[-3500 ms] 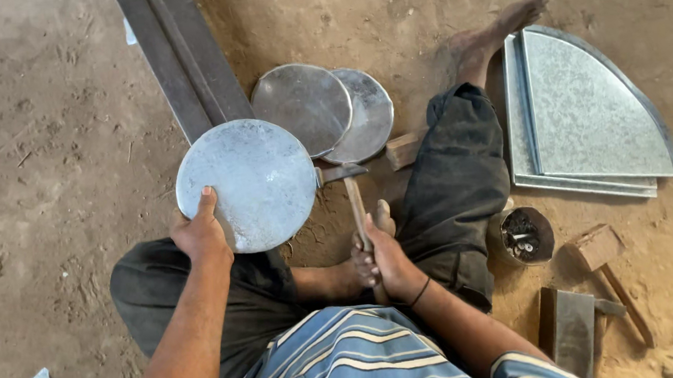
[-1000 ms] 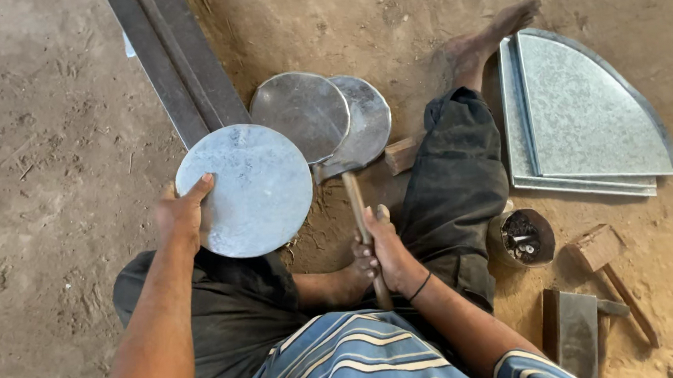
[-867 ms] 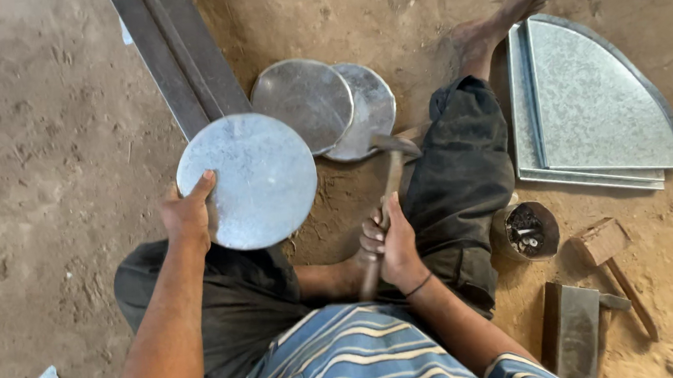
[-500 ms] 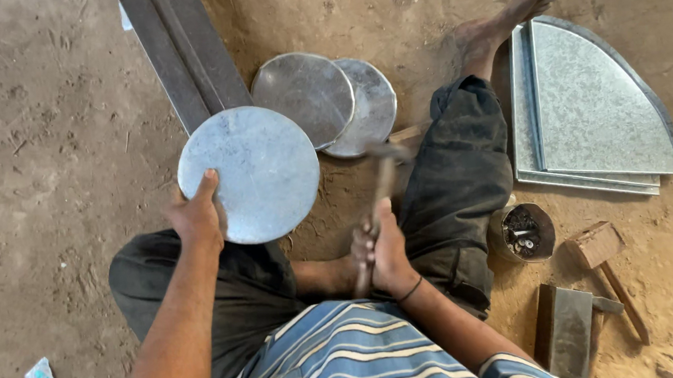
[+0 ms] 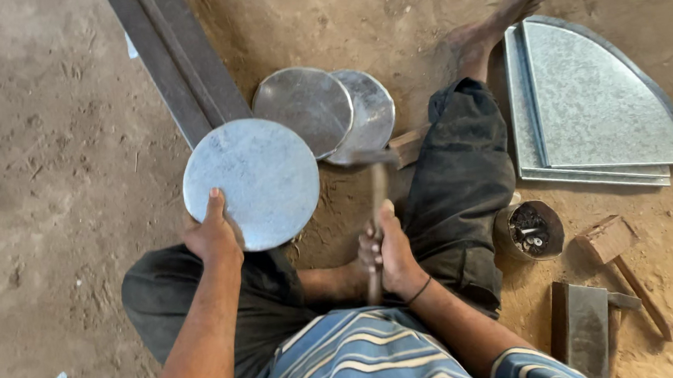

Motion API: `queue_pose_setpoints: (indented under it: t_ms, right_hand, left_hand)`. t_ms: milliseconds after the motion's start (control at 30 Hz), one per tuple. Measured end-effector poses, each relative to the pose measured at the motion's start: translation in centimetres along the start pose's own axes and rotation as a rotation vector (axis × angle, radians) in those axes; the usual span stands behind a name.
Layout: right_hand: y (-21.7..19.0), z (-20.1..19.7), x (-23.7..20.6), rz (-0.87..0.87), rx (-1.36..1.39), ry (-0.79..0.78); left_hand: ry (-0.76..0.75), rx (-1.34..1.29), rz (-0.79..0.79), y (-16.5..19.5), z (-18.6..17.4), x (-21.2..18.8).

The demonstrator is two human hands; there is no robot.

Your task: The person sits on the ground and hammers a circular galvanized sheet metal disc with a ball-peen hammer, striking it repeatedly to dome the metal while rotating and repositioning the disc on their lap. Finished domed discs are set aside next to other shaped pieces and sheet metal blanks.

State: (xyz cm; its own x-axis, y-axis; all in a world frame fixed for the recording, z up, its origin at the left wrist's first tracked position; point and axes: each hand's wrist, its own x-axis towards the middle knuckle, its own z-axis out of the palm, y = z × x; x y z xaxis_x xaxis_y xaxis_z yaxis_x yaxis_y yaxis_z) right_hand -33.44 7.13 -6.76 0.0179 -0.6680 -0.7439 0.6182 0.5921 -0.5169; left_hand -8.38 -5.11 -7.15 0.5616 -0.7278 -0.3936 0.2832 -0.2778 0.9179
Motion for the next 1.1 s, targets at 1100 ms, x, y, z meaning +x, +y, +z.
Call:
queue_pose_setpoints:
  t_ms: [1100]
  right_hand:
    - [-8.7,5.5,9.1,-0.562,-0.472,0.153]
  left_hand:
    - [0.054,-0.146,-0.379,4.2,-3.4,4.7]
